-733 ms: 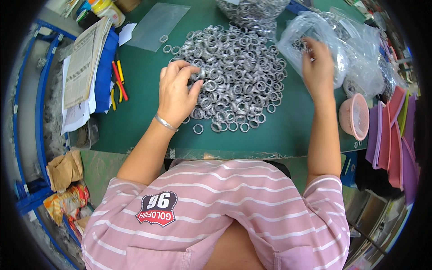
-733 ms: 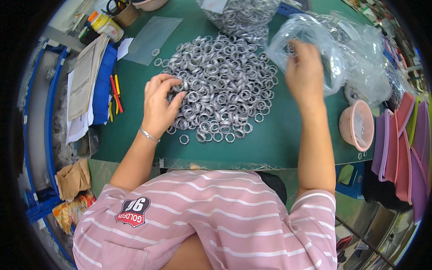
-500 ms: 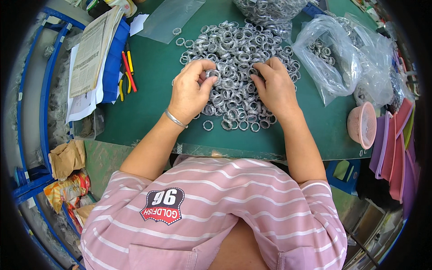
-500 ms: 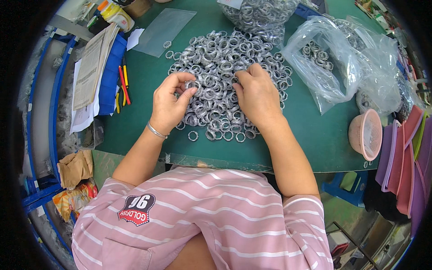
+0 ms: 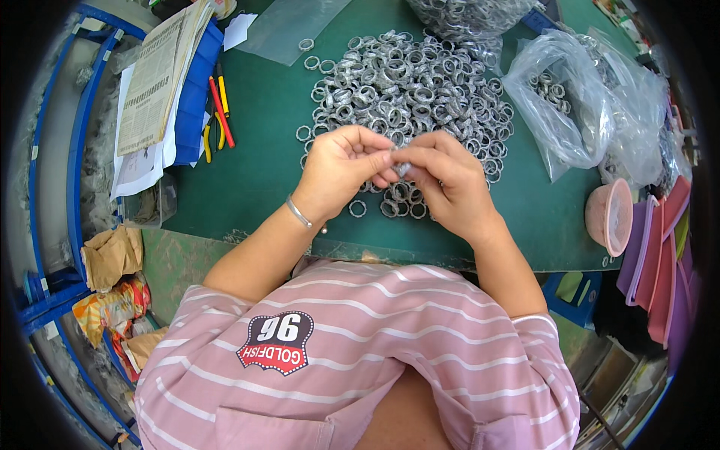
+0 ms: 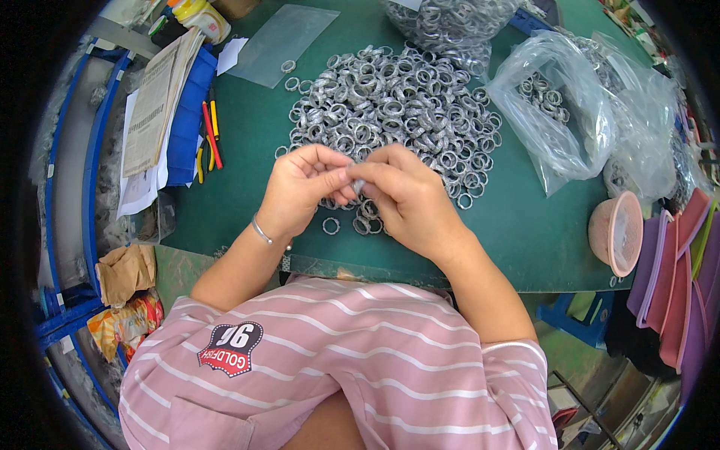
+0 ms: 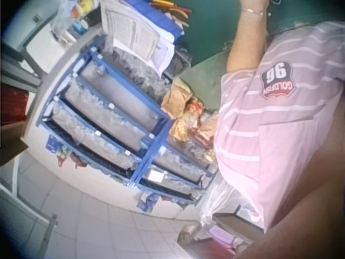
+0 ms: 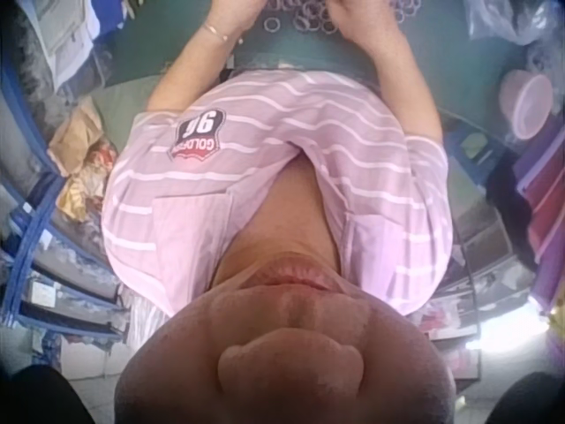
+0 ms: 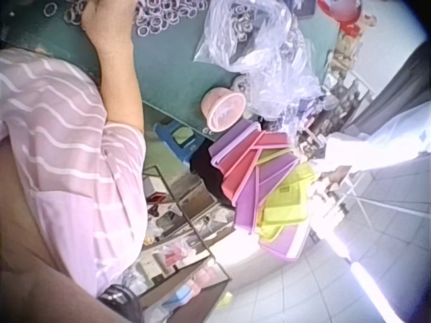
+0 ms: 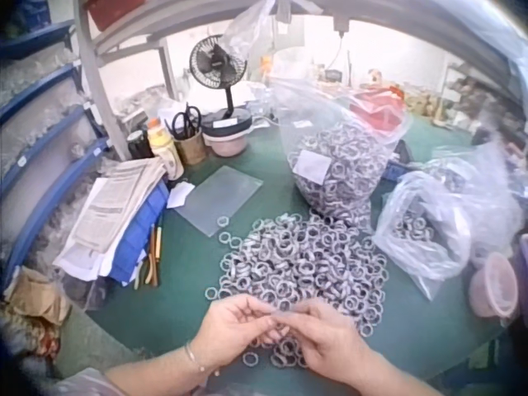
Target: The person picks up metal rings from a pile on the workstation, counts them one by one, and places them into a clear plastic bag.
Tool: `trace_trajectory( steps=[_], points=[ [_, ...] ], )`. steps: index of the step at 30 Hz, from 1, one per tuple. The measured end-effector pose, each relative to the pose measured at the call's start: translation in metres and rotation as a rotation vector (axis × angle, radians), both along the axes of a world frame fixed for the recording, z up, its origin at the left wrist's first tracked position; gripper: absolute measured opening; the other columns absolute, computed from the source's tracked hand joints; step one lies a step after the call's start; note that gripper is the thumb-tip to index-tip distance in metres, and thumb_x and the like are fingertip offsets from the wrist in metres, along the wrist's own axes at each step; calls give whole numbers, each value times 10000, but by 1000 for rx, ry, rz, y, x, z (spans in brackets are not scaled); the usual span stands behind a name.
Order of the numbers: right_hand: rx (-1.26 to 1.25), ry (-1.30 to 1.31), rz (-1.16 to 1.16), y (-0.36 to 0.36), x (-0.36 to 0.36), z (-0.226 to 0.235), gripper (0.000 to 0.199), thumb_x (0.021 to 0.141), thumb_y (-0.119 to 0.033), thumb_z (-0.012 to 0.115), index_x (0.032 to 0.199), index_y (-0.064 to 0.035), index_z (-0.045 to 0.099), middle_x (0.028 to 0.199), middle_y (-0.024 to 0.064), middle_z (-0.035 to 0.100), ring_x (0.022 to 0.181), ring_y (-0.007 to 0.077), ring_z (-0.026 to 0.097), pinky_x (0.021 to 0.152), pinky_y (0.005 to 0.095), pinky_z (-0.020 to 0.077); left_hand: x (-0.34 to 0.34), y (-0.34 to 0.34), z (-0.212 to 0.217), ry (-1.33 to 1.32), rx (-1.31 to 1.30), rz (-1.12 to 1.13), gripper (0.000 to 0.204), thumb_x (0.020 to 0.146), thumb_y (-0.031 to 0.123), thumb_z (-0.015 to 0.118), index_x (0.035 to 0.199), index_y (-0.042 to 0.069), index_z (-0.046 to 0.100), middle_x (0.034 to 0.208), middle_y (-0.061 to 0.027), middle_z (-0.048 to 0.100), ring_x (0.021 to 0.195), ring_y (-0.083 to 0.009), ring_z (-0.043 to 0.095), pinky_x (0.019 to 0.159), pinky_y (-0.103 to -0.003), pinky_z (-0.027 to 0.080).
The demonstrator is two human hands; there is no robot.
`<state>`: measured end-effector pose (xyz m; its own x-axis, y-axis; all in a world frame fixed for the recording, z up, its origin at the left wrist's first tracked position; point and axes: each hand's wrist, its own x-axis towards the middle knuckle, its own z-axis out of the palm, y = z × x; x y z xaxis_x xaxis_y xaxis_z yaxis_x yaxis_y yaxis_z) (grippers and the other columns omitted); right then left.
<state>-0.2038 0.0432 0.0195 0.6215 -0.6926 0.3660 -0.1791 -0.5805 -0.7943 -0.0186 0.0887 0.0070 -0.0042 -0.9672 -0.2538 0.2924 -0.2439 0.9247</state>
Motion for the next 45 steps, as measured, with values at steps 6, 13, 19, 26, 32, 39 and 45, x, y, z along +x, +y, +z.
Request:
trace_trajectory(
  steps=[6, 13, 19, 26, 32, 39, 45],
  points=[
    [18, 4, 67, 6, -13, 5, 279, 715, 106, 645, 948, -46, 667, 930, 103, 603, 783, 243, 623, 666, 312, 517, -3, 9, 3, 102, 51, -162, 172, 880, 12, 636, 1036, -59, 619, 869, -148, 689, 752, -188, 687, 678, -286, 578],
    [-385, 182, -648, -72, -87, 20, 263, 707, 49, 625, 946, -51, 671, 937, 124, 641, 844, 249, 617, 726, 330, 513, 10, -1, -1, -497, -365, 126, 113, 829, -8, 693, 938, -10, 665, 899, -24, 606, 740, -60, 566, 633, -201, 471],
    [-284, 173, -505, -85, -57, 9, 276, 730, 43, 623, 989, -39, 668, 962, 150, 633, 936, 318, 608, 831, 390, 489, 13, -22, -9, -943, -366, 148, 120, 764, 53, 734, 847, 12, 658, 779, -67, 598, 614, -152, 560, 588, -278, 482],
    [-417, 276, -251, -49, 30, -21, 149, 722, -97, 727, 867, -88, 695, 883, 49, 621, 889, 248, 565, 760, 381, 414, 13, -15, -14, -879, -470, 216, 101, 760, 3, 699, 853, 2, 659, 775, -70, 606, 624, -150, 595, 572, -267, 485],
    [-320, 4, -223, -45, 24, -22, 137, 725, -52, 716, 851, -93, 681, 869, 24, 656, 865, 229, 584, 777, 362, 400, 11, -9, -10, -693, -472, 217, 101, 783, -43, 677, 878, -14, 659, 844, -66, 628, 690, -107, 613, 626, -225, 501],
    [-316, -85, -200, -35, 19, -17, 189, 691, -5, 730, 853, -86, 676, 857, 38, 662, 812, 234, 602, 742, 350, 420, 5, -6, -11, -469, -455, 112, 139, 840, -91, 629, 971, -46, 624, 999, -106, 637, 850, -123, 629, 748, -240, 525],
    [-268, -190, -150, -30, 19, -17, 206, 685, 46, 714, 852, -67, 673, 841, 60, 671, 788, 236, 619, 720, 334, 462, 0, -6, -5, -485, -560, 159, 126, 800, -81, 653, 911, -21, 647, 924, -105, 657, 785, -139, 648, 693, -244, 533]
  ],
)
